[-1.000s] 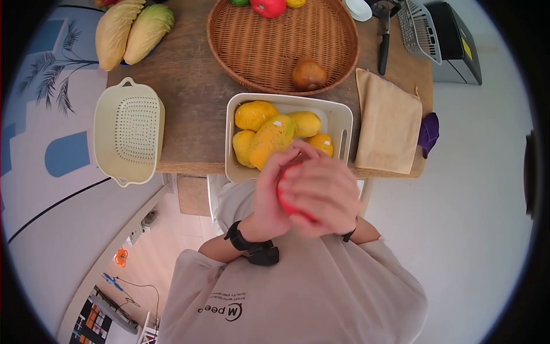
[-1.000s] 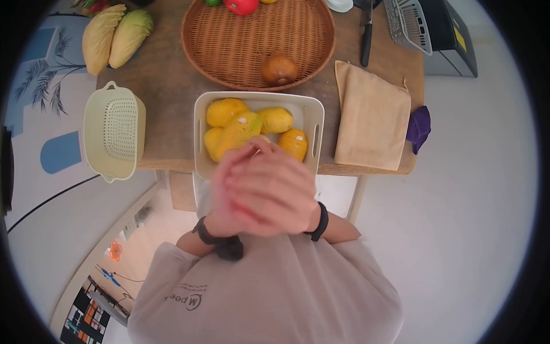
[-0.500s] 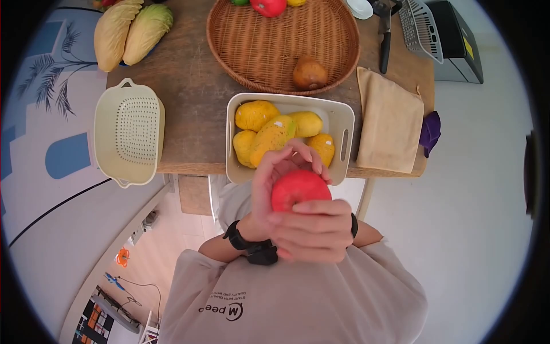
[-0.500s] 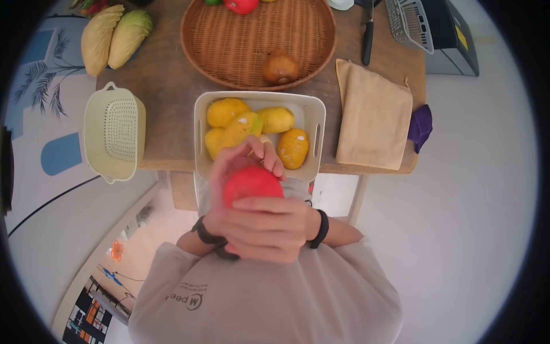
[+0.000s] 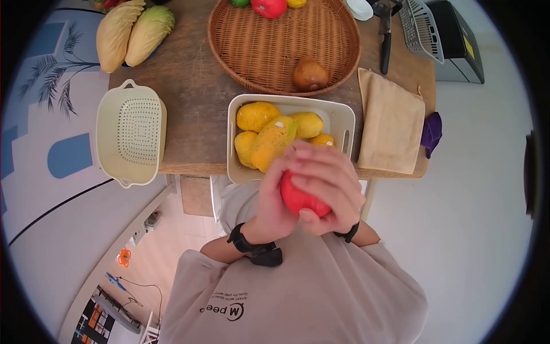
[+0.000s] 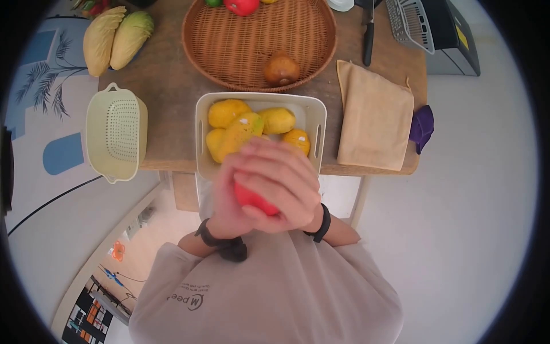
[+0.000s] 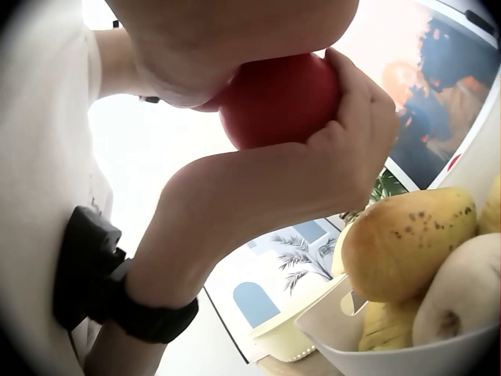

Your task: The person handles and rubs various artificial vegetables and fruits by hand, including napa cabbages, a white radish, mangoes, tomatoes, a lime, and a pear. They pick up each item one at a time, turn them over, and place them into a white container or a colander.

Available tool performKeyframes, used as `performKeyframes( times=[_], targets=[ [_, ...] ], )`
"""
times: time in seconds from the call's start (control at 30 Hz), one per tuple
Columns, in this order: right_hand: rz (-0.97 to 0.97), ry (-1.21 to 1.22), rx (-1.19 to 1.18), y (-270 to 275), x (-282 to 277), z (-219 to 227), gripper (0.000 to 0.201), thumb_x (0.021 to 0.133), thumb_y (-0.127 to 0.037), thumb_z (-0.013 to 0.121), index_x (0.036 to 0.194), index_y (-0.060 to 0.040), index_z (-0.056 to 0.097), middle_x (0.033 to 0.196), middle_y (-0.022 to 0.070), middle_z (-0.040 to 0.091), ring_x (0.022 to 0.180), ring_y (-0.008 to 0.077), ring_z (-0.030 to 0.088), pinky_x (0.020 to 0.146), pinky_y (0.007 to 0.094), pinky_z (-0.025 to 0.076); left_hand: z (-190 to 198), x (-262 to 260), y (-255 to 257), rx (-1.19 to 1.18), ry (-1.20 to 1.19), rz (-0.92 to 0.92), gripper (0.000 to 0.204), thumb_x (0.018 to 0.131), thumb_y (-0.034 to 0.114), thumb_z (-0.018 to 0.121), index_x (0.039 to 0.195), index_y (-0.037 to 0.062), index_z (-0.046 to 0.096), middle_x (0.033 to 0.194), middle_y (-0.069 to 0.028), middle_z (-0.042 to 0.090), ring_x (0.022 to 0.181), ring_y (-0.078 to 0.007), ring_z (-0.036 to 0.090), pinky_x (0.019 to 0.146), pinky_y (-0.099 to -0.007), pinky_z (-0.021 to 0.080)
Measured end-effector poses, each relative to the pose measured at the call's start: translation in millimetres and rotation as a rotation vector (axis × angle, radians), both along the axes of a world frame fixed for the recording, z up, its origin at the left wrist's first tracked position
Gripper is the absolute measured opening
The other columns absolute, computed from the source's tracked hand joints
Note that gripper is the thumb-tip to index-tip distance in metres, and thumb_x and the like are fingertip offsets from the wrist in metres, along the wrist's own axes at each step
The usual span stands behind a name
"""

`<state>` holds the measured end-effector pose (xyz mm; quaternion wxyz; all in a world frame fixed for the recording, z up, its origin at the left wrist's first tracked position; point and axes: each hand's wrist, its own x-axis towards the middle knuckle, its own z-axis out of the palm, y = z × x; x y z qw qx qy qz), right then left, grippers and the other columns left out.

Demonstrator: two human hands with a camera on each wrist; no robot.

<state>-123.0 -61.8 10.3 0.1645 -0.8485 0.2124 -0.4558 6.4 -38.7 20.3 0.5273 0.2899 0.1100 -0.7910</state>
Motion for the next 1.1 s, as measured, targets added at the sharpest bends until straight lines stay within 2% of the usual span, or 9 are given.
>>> performKeyframes(
  times=[0.23, 0.3, 0.53, 0.67, 0.8, 0.9, 0.93, 1.03, 1.1],
  targets=[
    [0.062, -0.022, -0.030, 15, -7, -5, 0.012, 0.087, -0.010, 0.073, 0.096, -0.0036, 0.075, 0.104, 0.0145, 0.076, 0.100, 0.0277, 0.074, 0.088, 0.0372, 0.060, -30, 8, 2, -0.356, -0.129, -0.113, 0.033, 0.113, 0.035, 0.043, 0.113, 0.0051, 0.058, 0.113, -0.0121, 0.064, 0.110, -0.0209, 0.061, 0.105, -0.0354, 0.047],
    [-0.130, 0.094, 0.124, -22, 2, 17, 0.016, 0.089, -0.013, 0.073, 0.102, -0.0063, 0.066, 0.099, 0.0061, 0.069, 0.103, 0.0210, 0.068, 0.092, 0.0293, 0.056, -5, -5, 5, -0.052, -0.114, 0.006, 0.035, 0.114, 0.035, 0.041, 0.112, 0.0042, 0.057, 0.115, -0.0128, 0.064, 0.113, -0.0211, 0.060, 0.107, -0.0358, 0.046],
    [0.121, 0.098, 0.011, 4, -5, 3, 0.019, 0.085, -0.018, 0.078, 0.101, -0.0096, 0.074, 0.104, 0.0053, 0.074, 0.108, 0.0233, 0.071, 0.099, 0.0392, 0.057, -60, 14, 6, -0.486, 0.260, -0.127, 0.041, 0.117, 0.038, 0.038, 0.131, 0.0051, 0.058, 0.132, -0.0078, 0.063, 0.132, -0.0182, 0.057, 0.115, -0.0341, 0.044],
    [-0.091, 0.057, 0.169, -22, 2, 6, 0.018, 0.084, -0.018, 0.076, 0.100, -0.0110, 0.079, 0.108, 0.0069, 0.077, 0.108, 0.0263, 0.073, 0.097, 0.0426, 0.059, -12, 2, 6, 0.057, -0.071, -0.006, 0.043, 0.115, 0.036, 0.038, 0.133, 0.0027, 0.058, 0.134, -0.0102, 0.064, 0.134, -0.0244, 0.058, 0.116, -0.0366, 0.045],
    [0.022, 0.127, 0.104, -19, -3, 7, 0.016, 0.085, -0.018, 0.078, 0.099, -0.0107, 0.082, 0.110, 0.0089, 0.079, 0.106, 0.0307, 0.076, 0.093, 0.0475, 0.062, -34, 13, 8, -0.598, -0.350, -0.069, 0.043, 0.114, 0.035, 0.037, 0.136, 0.0046, 0.058, 0.135, -0.0083, 0.064, 0.130, -0.0207, 0.060, 0.114, -0.0367, 0.047],
    [0.193, 0.256, -0.024, -10, -11, 6, 0.015, 0.093, -0.019, 0.075, 0.103, -0.0100, 0.082, 0.111, 0.0080, 0.079, 0.109, 0.0320, 0.076, 0.097, 0.0495, 0.062, -36, 20, 4, -0.395, -0.052, -0.031, 0.044, 0.113, 0.035, 0.036, 0.137, 0.0051, 0.058, 0.135, -0.0081, 0.064, 0.128, -0.0192, 0.060, 0.113, -0.0362, 0.048],
    [0.151, 0.091, -0.056, -24, -6, -1, 0.025, 0.079, -0.016, 0.080, 0.100, -0.0037, 0.081, 0.109, 0.0179, 0.077, 0.116, 0.0377, 0.073, 0.098, 0.0484, 0.062, -16, 21, 1, -0.321, -0.110, -0.042, 0.044, 0.113, 0.035, 0.036, 0.137, 0.0053, 0.058, 0.135, -0.0081, 0.064, 0.128, -0.0191, 0.060, 0.112, -0.0359, 0.048],
    [-0.184, -0.074, 0.221, -19, 0, 3, 0.023, 0.079, -0.015, 0.080, 0.099, -0.0030, 0.081, 0.110, 0.0185, 0.078, 0.117, 0.0384, 0.073, 0.098, 0.0481, 0.062, -8, 6, 6, -0.142, -0.155, -0.017, 0.046, 0.113, 0.038, 0.036, 0.136, 0.0054, 0.059, 0.137, -0.0088, 0.063, 0.128, -0.0194, 0.060, 0.112, -0.0340, 0.049],
    [0.021, -1.414, 0.606, 3, 61, 6, 0.019, 0.085, -0.014, 0.078, 0.099, -0.0020, 0.081, 0.111, 0.0142, 0.079, 0.114, 0.0327, 0.075, 0.100, 0.0456, 0.061, -7, 4, 11, -0.061, 0.013, -0.027, 0.047, 0.114, 0.039, 0.035, 0.136, 0.0051, 0.059, 0.138, -0.0099, 0.063, 0.127, -0.0202, 0.060, 0.111, -0.0340, 0.048]
  ],
)
